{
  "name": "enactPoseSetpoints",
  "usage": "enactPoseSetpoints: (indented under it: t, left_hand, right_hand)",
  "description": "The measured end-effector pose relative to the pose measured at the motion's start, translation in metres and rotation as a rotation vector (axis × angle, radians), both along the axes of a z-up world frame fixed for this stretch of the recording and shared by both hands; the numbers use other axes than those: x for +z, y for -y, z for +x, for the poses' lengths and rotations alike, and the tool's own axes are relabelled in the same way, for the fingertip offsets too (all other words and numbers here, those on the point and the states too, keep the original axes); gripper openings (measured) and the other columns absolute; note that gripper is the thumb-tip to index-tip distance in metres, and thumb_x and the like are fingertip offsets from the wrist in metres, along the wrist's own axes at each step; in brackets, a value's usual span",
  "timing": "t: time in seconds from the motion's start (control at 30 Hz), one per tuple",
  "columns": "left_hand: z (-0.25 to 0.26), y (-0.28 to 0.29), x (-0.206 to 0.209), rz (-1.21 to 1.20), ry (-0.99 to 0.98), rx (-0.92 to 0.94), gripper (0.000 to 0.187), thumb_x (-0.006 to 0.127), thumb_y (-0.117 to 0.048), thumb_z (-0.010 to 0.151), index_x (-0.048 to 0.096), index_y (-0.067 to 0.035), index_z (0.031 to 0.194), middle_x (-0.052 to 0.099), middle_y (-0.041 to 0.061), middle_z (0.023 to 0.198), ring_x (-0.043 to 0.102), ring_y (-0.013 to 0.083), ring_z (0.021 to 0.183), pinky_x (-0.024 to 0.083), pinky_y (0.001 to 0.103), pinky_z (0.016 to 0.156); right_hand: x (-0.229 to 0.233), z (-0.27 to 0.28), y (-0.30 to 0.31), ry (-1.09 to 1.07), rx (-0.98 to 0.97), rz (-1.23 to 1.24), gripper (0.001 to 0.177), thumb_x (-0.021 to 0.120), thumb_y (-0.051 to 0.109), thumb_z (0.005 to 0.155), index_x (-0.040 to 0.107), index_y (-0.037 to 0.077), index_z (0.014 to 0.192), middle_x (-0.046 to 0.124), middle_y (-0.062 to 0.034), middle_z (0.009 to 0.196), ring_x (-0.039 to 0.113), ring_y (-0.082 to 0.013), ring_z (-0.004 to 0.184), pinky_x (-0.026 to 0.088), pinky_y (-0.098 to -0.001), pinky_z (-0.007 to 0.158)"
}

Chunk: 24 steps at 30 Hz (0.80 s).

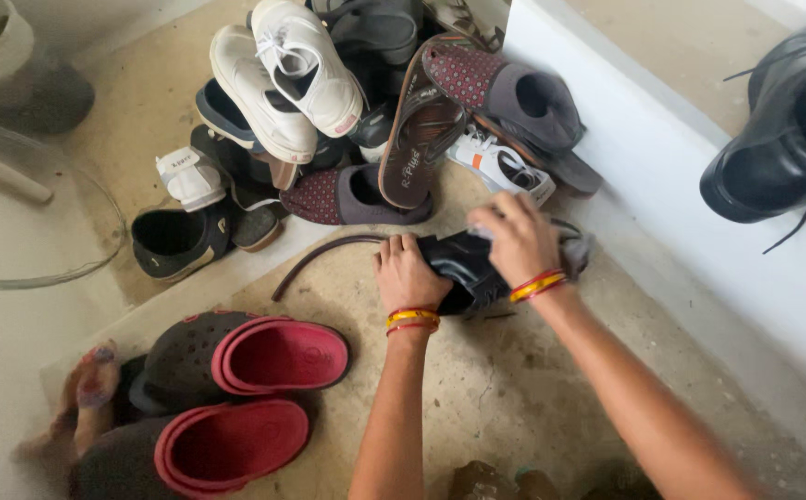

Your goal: The person wipes a black shoe with a cloth, then places it on a step. They then pick up a white shoe and wipe it with the same cloth, placing it on the step as well.

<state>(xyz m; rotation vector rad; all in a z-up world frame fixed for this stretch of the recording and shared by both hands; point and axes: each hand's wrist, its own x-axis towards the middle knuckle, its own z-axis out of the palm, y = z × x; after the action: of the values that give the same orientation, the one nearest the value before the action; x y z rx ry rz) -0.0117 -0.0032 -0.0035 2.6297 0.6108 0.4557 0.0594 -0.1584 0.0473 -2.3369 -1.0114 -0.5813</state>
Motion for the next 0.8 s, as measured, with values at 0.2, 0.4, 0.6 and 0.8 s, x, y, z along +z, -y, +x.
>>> enactPoseSetpoints:
  t: [0.2,0.4,0.6,0.8]
  left_hand:
    - [0.005,-0.002,0.007,0.006,-0.021,0.012,0.054,0.08,-0.019,0.054,0.065,-0.003,0.104,0.067,0.016,0.109,0.059,0.0338,0.111,0.045,0.044,0.1]
    - [-0.004,-0.002,0.003,-0.027,-0.014,0.018,0.055,0.08,-0.018,0.054,0.065,-0.003,0.105,0.067,0.016,0.109,0.059,0.0336,0.111,0.044,0.044,0.1]
    - [0.001,0.001,0.013,-0.028,-0.059,0.019,0.057,0.08,-0.02,0.054,0.065,-0.001,0.106,0.067,0.017,0.111,0.059,0.0339,0.112,0.044,0.043,0.1]
    - [0.009,-0.004,0.01,-0.017,-0.128,0.025,0.05,0.078,-0.021,0.06,0.066,-0.002,0.105,0.068,0.018,0.113,0.06,0.0337,0.114,0.045,0.043,0.1]
  right_hand:
    - [-0.029,0.021,0.069,-0.12,-0.395,0.115,0.044,0.061,-0.014,0.077,0.072,0.018,0.105,0.065,-0.0063,0.108,0.065,-0.0331,0.1,0.053,-0.0457,0.08]
    - [-0.094,0.015,0.072,-0.107,-0.72,0.357,0.03,0.067,-0.002,0.092,0.062,0.009,0.12,0.063,-0.0186,0.11,0.062,-0.0407,0.101,0.05,-0.0487,0.084]
    - [-0.08,-0.002,0.091,-0.402,-0.827,0.425,0.03,0.069,0.015,0.103,0.054,0.001,0.124,0.063,-0.0232,0.111,0.063,-0.0422,0.102,0.048,-0.0484,0.088]
    - [-0.011,-0.003,0.059,-0.162,-0.348,0.383,0.03,0.07,0.005,0.098,0.057,0.003,0.125,0.063,-0.0182,0.121,0.061,-0.0391,0.114,0.049,-0.0468,0.1]
